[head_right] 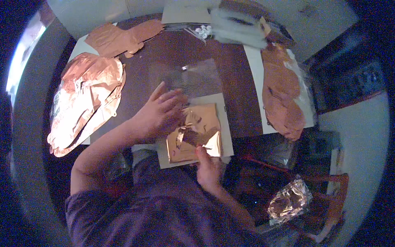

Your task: Folding a large foil balloon and placing it into a plastic retail sleeve with a cardboard insert.

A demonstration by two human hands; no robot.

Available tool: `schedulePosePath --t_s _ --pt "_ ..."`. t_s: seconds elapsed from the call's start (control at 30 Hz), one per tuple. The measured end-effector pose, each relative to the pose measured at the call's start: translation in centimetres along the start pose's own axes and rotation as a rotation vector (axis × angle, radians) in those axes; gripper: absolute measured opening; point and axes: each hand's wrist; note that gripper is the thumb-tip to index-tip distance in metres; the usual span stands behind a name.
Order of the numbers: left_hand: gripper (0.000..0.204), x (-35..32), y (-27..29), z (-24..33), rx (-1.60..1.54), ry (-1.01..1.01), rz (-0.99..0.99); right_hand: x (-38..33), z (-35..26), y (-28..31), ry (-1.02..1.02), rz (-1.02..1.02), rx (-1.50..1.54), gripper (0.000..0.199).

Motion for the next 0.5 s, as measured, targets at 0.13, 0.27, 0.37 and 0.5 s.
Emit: schedulePosePath --t_s 0.13,0.27,0.37,0.5 --pt "0.024 -2.4 1.5 0.8 -0.033 0.029 0.176 -0.1 0.7 0.0 0.142 -0.02 -0.167 0.027" --pt "0.051 -3.3 0.6 1.8 -0.836 0.776 0.693 -0.7 -0.3 -1.0 -0.044 0.041 0.028 0.024" --pt "0.046 -2.8 1.4 2.4 -1.657 1.22 0.488 -1.1 0.1 -1.9 0.055 -0.035 0.086 0.025" --pt "0.032 -3.9 1.7 3.4 -1.656 1.212 0.129 -0.8 -0.1 -2.8 0.075 -0.001 0.113 0.026"
Point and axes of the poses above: each hand's wrist, its own x-axis towards the middle knuckle, its own y-axis out of the back of the hand, z = x × y, and after that the axes turned 8 degrees about y, right-handed
